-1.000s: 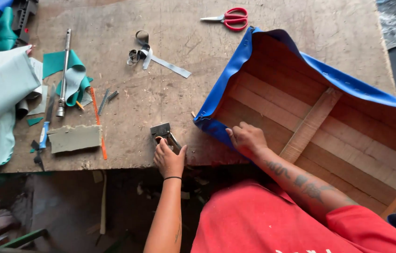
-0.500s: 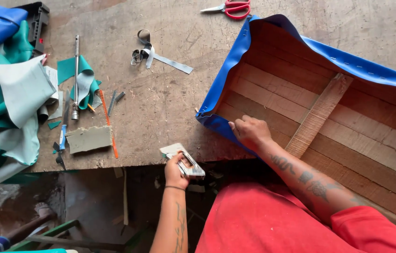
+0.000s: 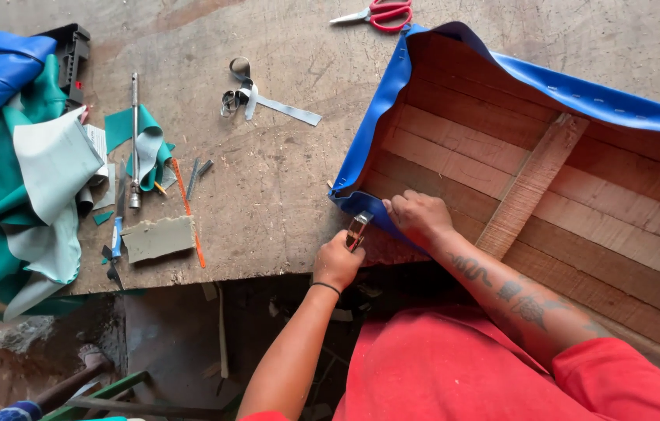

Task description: Stretching a blue vinyl cover over a wooden furniture frame and securing it with a manual staple gun.

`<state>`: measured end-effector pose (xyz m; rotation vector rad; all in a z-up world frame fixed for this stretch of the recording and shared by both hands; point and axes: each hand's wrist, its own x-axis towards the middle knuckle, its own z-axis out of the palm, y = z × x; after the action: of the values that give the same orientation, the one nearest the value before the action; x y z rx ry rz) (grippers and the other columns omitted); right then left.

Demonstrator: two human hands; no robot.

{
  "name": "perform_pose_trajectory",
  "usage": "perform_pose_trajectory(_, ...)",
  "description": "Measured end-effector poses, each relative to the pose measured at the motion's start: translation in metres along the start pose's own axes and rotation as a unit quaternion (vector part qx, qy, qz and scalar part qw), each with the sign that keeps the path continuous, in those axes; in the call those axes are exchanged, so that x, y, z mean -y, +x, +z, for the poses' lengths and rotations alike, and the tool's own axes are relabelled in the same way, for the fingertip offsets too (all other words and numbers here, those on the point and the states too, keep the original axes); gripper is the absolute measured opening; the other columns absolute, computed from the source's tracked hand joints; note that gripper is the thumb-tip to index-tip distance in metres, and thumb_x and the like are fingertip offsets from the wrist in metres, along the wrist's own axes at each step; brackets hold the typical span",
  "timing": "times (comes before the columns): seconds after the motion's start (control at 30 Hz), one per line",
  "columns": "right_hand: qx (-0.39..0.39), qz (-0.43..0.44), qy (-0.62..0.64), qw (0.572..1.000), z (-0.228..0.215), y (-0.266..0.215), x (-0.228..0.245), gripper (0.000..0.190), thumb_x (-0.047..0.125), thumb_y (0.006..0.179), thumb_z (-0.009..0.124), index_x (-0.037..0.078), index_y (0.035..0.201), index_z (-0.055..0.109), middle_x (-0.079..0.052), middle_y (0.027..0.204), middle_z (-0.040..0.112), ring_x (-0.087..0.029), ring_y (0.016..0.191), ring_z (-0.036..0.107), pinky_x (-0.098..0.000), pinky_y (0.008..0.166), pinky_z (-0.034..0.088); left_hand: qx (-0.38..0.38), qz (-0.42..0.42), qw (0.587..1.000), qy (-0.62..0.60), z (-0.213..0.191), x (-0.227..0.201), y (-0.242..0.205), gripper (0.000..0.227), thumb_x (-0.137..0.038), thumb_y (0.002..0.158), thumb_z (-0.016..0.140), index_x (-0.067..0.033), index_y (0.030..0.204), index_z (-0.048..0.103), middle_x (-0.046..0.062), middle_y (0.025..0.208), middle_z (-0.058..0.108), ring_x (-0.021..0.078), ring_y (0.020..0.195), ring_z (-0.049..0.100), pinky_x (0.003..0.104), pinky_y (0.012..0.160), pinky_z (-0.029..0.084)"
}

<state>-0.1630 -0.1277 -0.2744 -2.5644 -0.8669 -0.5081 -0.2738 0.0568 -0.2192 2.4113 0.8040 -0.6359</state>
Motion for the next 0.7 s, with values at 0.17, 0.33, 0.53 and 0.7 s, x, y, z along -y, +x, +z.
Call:
perform_pose_trajectory(0.17,-0.001,0.002,-0.008,1.0,-0.007,-0.001,0.004,0.038,0.044,0.099,0.055,0.021,0.07,0.054,-0.001,0.063,0.051,-0.022,0.056,0.066,-0.0331,0.049,0.052,0.061,0.039,0.992,-0.102,-0.027,-0.007,-0.038,0.038,-0.038,0.08,0.067,-0.0258,0.117,0.066,0.016,0.107,0.074,0.0404,0.115,0.067,0.052,0.099,0.054)
perform_pose_trajectory(0.33,-0.007,0.004,-0.002,1.0,0.001,0.004,0.004,0.037,0.044,0.1,0.054,0.021,0.071,0.055,-0.001,0.063,0.051,-0.023,0.055,0.066,-0.0343,0.049,0.053,0.027,0.068,0.991,-0.114,0.004,-0.004,-0.025,0.037,-0.053,0.084,0.07,-0.0288,0.113,0.068,0.014,0.098,0.076,0.0391,0.108,0.07,0.051,0.093,0.056)
perform_pose_trajectory(0.53,0.012,0.005,0.013,1.0,-0.002,0.001,-0.003,0.036,0.044,0.099,0.053,0.02,0.072,0.055,-0.002,0.063,0.053,-0.024,0.057,0.067,-0.0371,0.05,0.054,0.066,0.01,0.994,-0.082,-0.015,-0.023,-0.045,0.031,-0.04,0.081,0.064,-0.0238,0.107,0.068,0.014,0.1,0.075,0.0372,0.111,0.069,0.049,0.097,0.055)
perform_pose_trajectory(0.7,0.049,0.019,0.028,0.998,-0.007,0.008,-0.001,0.04,0.044,0.102,0.05,0.019,0.072,0.059,-0.003,0.064,0.059,-0.027,0.062,0.07,-0.0391,0.054,0.057,0.095,0.037,0.994,-0.041,-0.016,-0.035,-0.057,0.04,-0.052,0.082,0.071,-0.0302,0.116,0.067,0.014,0.108,0.075,0.0357,0.118,0.067,0.047,0.102,0.053)
